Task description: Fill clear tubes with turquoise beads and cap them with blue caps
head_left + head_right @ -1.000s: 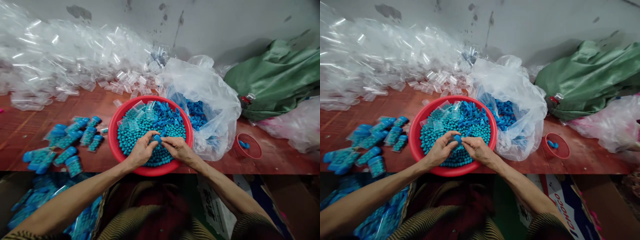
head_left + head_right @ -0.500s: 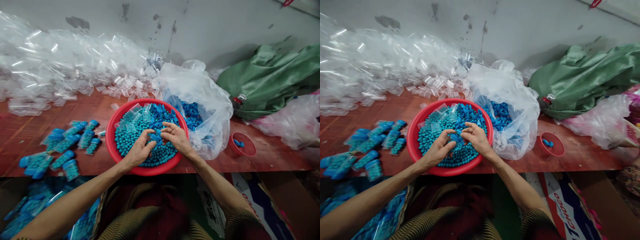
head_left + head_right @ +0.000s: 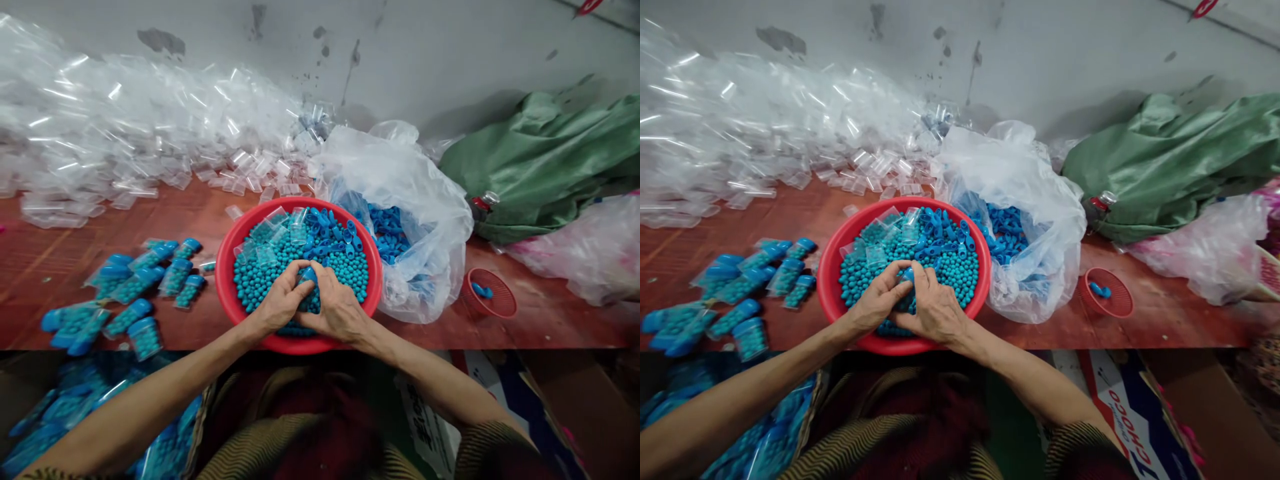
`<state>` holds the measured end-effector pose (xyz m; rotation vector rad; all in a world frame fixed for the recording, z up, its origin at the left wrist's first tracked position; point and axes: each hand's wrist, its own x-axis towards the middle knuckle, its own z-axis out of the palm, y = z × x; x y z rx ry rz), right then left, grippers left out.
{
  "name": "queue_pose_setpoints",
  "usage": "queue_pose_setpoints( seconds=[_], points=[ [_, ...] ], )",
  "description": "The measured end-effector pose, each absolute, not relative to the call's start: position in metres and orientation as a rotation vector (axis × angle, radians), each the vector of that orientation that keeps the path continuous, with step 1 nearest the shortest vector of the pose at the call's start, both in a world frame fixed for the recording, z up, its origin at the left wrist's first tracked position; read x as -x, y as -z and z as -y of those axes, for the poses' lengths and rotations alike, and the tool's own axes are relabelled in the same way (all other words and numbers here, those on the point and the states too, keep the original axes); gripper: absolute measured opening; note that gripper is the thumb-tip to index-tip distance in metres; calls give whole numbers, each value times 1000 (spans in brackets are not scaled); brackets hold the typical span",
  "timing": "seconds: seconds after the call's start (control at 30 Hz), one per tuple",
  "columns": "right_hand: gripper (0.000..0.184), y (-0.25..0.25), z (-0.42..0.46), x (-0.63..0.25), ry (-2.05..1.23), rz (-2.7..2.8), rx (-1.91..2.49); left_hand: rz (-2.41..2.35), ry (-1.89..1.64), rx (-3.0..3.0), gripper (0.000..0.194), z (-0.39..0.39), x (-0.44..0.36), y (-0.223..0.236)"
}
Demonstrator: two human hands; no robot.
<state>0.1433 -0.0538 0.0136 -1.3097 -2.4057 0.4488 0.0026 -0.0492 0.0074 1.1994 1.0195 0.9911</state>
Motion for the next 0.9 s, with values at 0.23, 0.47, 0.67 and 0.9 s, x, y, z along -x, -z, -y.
queue_pose_setpoints(
  seconds=[0.23,0.47,0.67,0.9],
  points=[
    [72,-7,51,-130,-322,2482,1357,-1133,-1033,-1217,22,49,-2,-6],
    [87,-6,34,-136,-763,2325,1221,-1158,-1108,-1190,24,39,-7,-9],
    [69,-1,26,-163,-1026,1965,1176,-1346,-1108,-1413,36,54,47,-38],
    [29,-5,26,-167,-982,2080,1084,-2288,-768,-1708,38,66,152,-20]
  ],
)
